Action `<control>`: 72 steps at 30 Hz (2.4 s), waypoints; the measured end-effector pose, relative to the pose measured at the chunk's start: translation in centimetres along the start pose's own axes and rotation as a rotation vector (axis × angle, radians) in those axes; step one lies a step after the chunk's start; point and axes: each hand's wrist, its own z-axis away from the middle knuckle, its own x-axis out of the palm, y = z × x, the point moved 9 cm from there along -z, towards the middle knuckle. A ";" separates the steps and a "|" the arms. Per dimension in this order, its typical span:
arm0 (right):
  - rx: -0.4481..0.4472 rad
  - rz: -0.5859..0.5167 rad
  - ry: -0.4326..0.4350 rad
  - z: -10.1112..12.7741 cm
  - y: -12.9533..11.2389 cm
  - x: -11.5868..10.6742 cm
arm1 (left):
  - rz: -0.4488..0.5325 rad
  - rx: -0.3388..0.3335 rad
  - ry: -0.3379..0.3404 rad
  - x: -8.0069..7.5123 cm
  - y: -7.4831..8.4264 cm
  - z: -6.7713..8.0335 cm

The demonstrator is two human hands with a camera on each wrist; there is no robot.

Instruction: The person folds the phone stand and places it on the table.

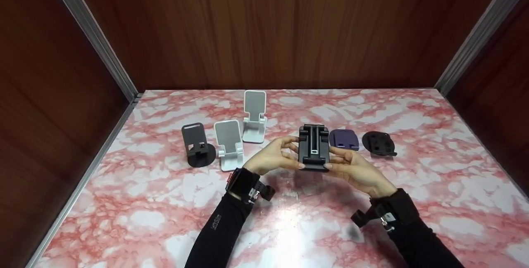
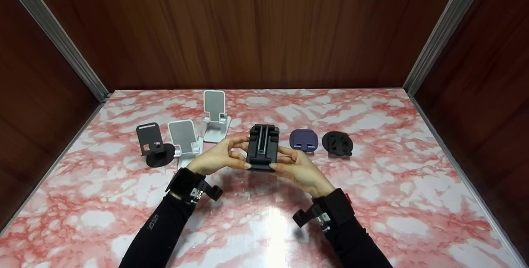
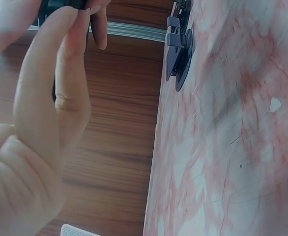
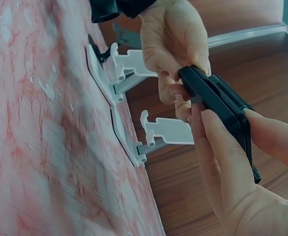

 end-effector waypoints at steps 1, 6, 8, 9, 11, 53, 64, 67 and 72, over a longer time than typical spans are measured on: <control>0.001 -0.002 0.002 0.0 0.0 0.0 | 0.010 0.000 -0.003 0.0 0.0 0.0; 0.006 0.000 0.010 0.0 0.0 0.0 | 0.049 -0.014 -0.008 0.1 -0.2 0.0; 0.004 0.009 0.012 0.0 0.0 0.0 | 0.033 -0.020 -0.001 0.0 -0.2 0.0; 0.004 0.012 0.013 0.0 0.0 0.0 | 0.018 -0.022 0.004 -0.1 -0.2 0.0; 0.002 0.018 0.016 0.0 0.0 0.0 | -0.011 -0.027 0.013 -0.2 -0.3 0.0; 0.043 0.382 0.239 -2.8 -1.2 -3.1 | -1.204 -0.025 0.186 -0.2 1.3 1.2; 0.055 0.418 0.260 -4.6 -0.7 -3.7 | -1.267 -0.060 0.207 -1.2 0.9 1.5; 0.071 0.413 0.267 -5.0 -0.4 -3.9 | -1.261 -0.065 0.200 -1.1 0.8 1.6; 0.101 0.390 0.274 -5.5 0.1 -4.3 | -1.260 -0.063 0.194 -1.0 0.8 1.7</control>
